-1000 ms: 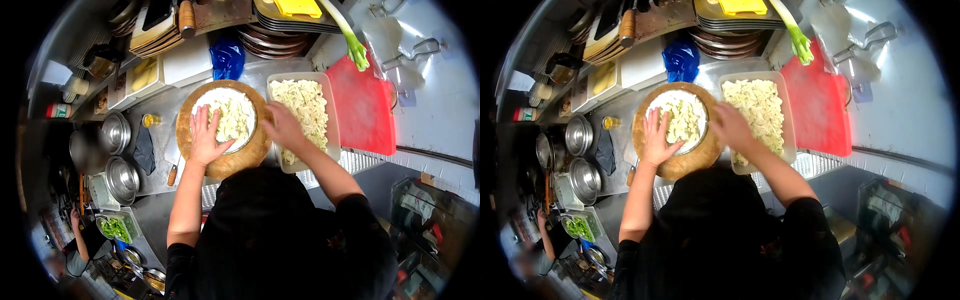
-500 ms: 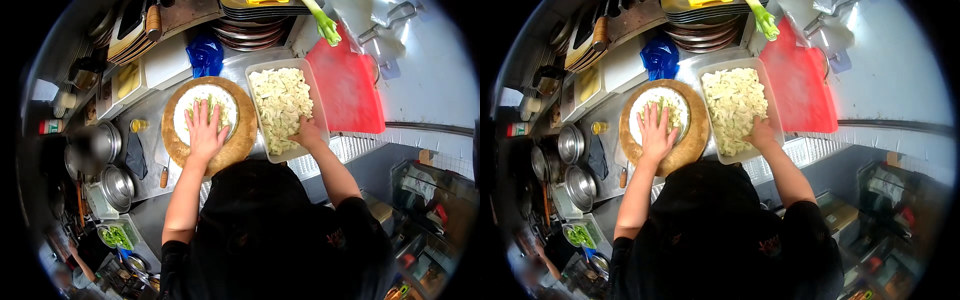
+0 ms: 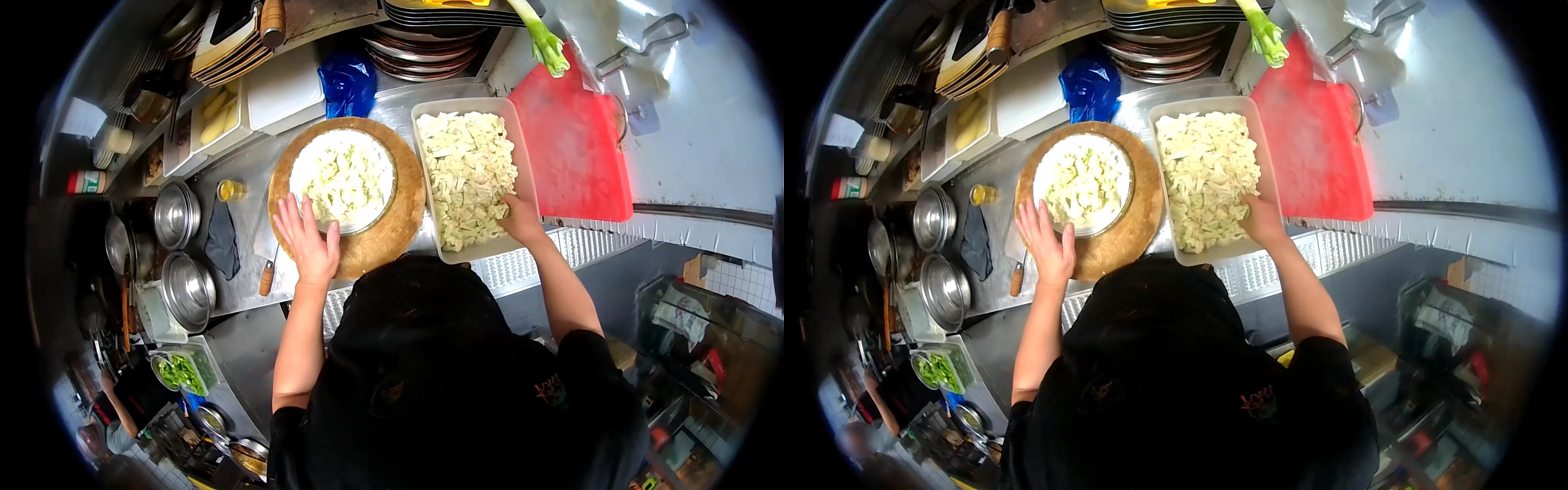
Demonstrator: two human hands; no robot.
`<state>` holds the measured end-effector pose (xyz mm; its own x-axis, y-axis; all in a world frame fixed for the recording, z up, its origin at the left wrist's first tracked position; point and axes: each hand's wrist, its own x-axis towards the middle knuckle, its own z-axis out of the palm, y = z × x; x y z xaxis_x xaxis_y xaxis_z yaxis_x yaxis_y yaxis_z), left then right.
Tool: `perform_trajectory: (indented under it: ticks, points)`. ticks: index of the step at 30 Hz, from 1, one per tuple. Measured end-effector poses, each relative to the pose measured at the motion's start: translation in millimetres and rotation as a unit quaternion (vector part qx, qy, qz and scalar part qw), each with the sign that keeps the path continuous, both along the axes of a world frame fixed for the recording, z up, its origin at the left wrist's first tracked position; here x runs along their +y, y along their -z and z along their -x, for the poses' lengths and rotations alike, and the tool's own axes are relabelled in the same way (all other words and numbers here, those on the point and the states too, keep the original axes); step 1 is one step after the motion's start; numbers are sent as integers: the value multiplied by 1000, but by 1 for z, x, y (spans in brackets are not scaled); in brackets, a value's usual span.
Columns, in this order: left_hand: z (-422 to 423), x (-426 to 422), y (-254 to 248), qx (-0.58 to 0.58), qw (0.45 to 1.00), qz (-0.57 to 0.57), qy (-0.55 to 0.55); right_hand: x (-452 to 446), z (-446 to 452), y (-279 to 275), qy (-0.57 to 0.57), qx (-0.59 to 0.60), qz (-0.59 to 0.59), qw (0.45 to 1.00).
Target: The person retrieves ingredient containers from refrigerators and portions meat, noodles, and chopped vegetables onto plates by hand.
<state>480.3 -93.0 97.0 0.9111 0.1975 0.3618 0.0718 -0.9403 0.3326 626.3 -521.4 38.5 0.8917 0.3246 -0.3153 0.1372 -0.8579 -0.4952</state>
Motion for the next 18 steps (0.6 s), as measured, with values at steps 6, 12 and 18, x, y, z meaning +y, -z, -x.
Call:
perform_trajectory:
  ticks: [6,12,18]
  points:
    - [26,9,14,-16,998,44,-37,8,-4,-52,165,230,-280,917]
    - [34,3,13,-12,994,91,-51,84,-20,-98,112,243,-308,913]
    - [12,-1,-3,-29,996,85,-20,212,-36,-127,-78,220,-295,927]
